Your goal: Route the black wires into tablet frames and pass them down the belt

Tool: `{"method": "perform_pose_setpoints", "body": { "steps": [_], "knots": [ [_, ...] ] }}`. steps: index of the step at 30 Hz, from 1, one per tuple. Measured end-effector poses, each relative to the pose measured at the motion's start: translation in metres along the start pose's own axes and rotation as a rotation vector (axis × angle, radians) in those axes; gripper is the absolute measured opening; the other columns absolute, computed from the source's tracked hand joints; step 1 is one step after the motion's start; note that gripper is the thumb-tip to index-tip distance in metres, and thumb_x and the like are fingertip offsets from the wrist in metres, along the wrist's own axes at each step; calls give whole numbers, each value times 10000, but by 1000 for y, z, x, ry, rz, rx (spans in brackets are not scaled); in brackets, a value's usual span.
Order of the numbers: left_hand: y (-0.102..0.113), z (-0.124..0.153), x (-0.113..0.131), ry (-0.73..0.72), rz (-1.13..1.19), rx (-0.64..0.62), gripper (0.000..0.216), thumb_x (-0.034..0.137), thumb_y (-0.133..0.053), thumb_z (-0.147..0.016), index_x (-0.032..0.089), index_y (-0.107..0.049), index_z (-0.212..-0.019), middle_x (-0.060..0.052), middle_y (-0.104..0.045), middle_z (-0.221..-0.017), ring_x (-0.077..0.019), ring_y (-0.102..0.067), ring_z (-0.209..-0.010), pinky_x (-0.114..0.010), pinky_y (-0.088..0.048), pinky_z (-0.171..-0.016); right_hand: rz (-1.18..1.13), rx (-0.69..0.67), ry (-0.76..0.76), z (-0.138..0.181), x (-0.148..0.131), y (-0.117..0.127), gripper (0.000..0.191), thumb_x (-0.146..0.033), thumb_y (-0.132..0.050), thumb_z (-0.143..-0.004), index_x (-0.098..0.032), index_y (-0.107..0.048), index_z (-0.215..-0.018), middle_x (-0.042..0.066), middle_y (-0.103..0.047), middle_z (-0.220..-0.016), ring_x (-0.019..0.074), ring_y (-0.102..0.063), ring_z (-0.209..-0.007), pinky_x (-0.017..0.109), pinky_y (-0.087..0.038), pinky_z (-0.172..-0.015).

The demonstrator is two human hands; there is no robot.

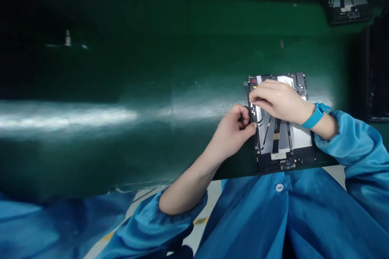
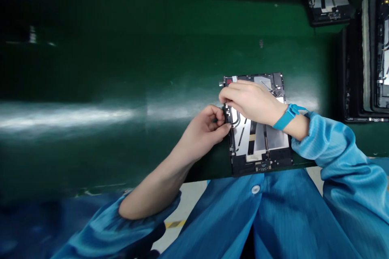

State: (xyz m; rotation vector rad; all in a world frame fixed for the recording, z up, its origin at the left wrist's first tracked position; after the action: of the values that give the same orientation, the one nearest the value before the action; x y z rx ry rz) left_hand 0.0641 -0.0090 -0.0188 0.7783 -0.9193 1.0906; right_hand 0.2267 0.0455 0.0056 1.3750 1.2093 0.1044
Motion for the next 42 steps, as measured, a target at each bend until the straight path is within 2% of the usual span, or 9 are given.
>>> {"method": "perform_pose_setpoints", "body": {
  "steps": [9,17,26,33,37,42],
  "knots": [
    [4,-11,8,-57,-61,-37,260,243,-664,-743,247,-406,-774,107,-414,-603,-81,-423,-504,-225,-332,-514,-71,6,-52,-2,5,-5,209,-108,-496,-1022,-193,-678,-962,69,-703,-953,218,-602,-920,362,-473,-872],
    [4,-16,8,14,-41,-22,298,258,-670,-728,264,-381,-802,129,-430,-518,-85,-430,-396,-208,-292,-413,-72,15,-34,-2,5,-6,214,-118,-486,-1033,-188,-677,-968,66,-695,-952,213,-599,-914,359,-475,-867],
    [-1,-24,8,152,119,3,351,195,-636,-583,266,-340,-758,156,-374,-475,-44,-320,-371,-176,-227,-385,-83,50,-44,-2,4,-4,184,-118,-522,-1015,-195,-674,-945,60,-704,-928,213,-602,-899,349,-468,-840],
    [7,-36,16,91,34,67,355,162,-658,-554,252,-368,-737,141,-402,-504,-32,-311,-413,-176,-239,-409,-76,123,-96,-1,7,-2,152,-98,-556,-971,-192,-673,-994,59,-718,-957,216,-615,-898,362,-476,-872],
    [7,-45,22,98,59,35,375,149,-657,-555,265,-363,-756,141,-409,-498,-47,-344,-392,-193,-236,-387,-83,184,-134,-1,8,0,206,-77,-546,-960,-193,-674,-1072,49,-719,-984,205,-615,-898,347,-482,-870],
    [8,-50,29,58,97,22,386,132,-663,-555,265,-359,-753,146,-392,-489,-38,-334,-384,-191,-241,-383,-84,209,-156,-1,10,0,169,-96,-562,-959,-188,-679,-1039,49,-714,-973,202,-604,-886,337,-480,-855]
  ]
}}
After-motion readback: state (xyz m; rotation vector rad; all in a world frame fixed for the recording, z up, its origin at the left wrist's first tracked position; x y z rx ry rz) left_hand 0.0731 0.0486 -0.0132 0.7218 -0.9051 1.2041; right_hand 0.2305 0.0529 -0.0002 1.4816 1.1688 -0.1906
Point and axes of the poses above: each hand's wrist, its own z-axis away from the middle knuckle, its own y-axis out of the back of the hand, x = y × z, the point moved 4 cm from there along -z, towards the middle knuckle
